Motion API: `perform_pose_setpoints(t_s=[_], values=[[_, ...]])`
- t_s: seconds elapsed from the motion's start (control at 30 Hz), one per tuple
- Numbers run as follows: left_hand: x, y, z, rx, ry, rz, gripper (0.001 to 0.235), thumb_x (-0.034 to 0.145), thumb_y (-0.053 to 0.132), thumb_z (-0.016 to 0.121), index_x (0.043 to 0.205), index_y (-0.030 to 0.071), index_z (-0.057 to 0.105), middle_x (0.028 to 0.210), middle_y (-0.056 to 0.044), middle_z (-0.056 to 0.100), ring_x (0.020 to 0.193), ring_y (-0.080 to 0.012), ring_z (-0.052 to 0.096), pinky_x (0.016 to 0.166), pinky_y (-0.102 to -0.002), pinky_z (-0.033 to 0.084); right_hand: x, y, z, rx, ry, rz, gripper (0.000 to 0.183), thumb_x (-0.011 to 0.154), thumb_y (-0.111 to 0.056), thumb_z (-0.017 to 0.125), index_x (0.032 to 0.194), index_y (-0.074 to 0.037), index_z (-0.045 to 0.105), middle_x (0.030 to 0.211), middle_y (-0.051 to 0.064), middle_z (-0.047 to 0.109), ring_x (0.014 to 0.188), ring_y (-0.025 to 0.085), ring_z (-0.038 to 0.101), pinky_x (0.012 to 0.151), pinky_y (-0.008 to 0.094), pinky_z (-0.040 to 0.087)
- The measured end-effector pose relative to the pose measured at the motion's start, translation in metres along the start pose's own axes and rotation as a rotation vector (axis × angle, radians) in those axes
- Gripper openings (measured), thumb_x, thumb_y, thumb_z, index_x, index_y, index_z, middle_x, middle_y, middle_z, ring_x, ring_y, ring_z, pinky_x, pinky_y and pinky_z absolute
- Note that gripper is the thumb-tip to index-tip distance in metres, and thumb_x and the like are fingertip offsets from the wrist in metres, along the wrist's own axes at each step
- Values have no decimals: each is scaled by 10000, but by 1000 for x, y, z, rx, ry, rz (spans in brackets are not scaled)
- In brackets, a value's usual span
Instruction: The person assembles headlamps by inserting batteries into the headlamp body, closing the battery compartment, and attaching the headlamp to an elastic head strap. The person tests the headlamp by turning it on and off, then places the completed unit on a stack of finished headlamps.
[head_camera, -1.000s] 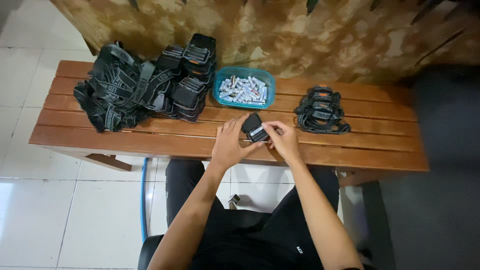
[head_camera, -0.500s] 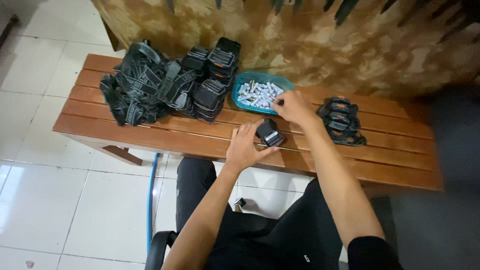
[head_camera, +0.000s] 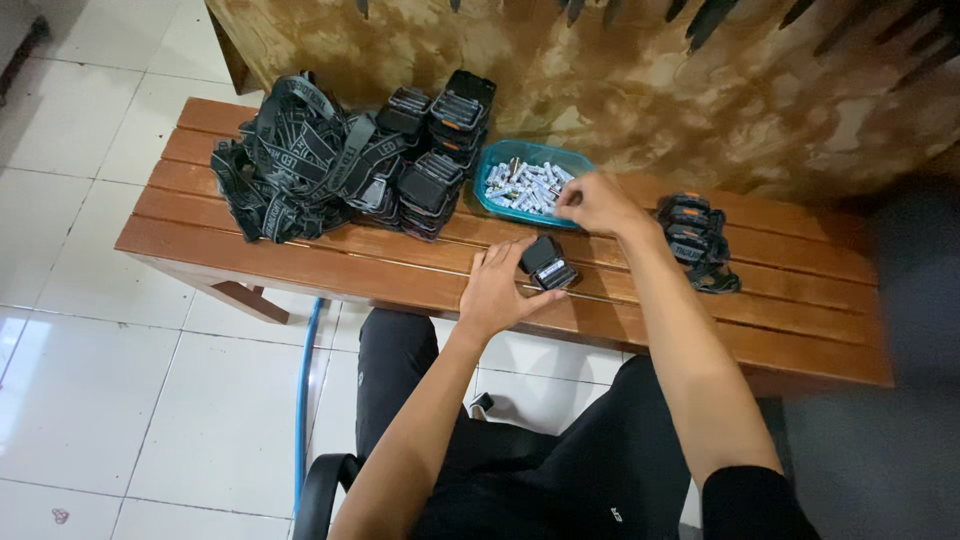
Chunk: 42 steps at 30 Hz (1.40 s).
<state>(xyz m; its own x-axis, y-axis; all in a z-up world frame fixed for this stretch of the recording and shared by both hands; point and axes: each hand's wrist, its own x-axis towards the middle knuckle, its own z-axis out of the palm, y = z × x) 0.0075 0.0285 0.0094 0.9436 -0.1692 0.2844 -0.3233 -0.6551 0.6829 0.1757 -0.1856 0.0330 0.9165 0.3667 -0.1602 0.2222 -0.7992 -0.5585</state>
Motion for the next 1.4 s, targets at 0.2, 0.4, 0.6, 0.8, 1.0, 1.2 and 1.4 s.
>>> perform_pose_setpoints(t_s=[0.2,0.4,0.6,0.8,1.0,1.2,1.4], values=[[-1,-10,9,1,30,26,951,703,653,828,1492,202,546,1296,-45,695,1284,-235,622,1106,-435,433,-57,-4,11,399,538,-142,227,929,-109,851,1146,-121,785,978,119,775,837,251,770,787,356,614],[0,-1,-6,-35,-29,50,980,768,544,850,1623,306,433,1516,-44,575,1365,-306,590,1082,-475,445,-130,19,82,766,694,23,337,1085,-144,573,1398,-100,690,905,167,694,554,181,618,469,254,479],[-2,-8,1,-81,-92,12,974,799,525,858,1645,378,399,1474,-66,626,1428,-332,556,1132,-471,389,-152,38,108,826,698,26,319,1025,-83,652,1343,-98,638,931,159,754,656,187,711,586,241,541],[0,3,-8,-312,-73,-67,979,785,335,910,1638,378,432,1557,-44,602,1378,-342,582,1139,-485,360,-153,31,107,820,718,1,264,1021,-87,662,1277,-85,599,964,162,785,657,153,718,577,222,520],[-2,-19,4,-862,-36,-238,873,924,-24,754,1644,128,286,1415,-215,580,1043,-301,726,851,-373,661,-156,30,106,807,729,12,243,1023,-88,699,1245,-80,599,963,164,794,648,161,740,563,226,535],[0,-39,35,-776,12,-268,360,912,29,783,1235,134,662,1085,-52,757,897,-168,774,840,-323,627,-162,11,96,789,750,38,226,1020,-58,685,1229,-86,605,966,165,794,647,146,727,600,221,524],[2,-46,53,-875,-36,-325,465,938,34,749,1354,107,556,1054,-39,708,824,-135,746,695,-280,653,-164,7,93,764,739,70,233,1004,-63,714,1216,-98,624,981,149,808,666,148,741,630,231,533]])
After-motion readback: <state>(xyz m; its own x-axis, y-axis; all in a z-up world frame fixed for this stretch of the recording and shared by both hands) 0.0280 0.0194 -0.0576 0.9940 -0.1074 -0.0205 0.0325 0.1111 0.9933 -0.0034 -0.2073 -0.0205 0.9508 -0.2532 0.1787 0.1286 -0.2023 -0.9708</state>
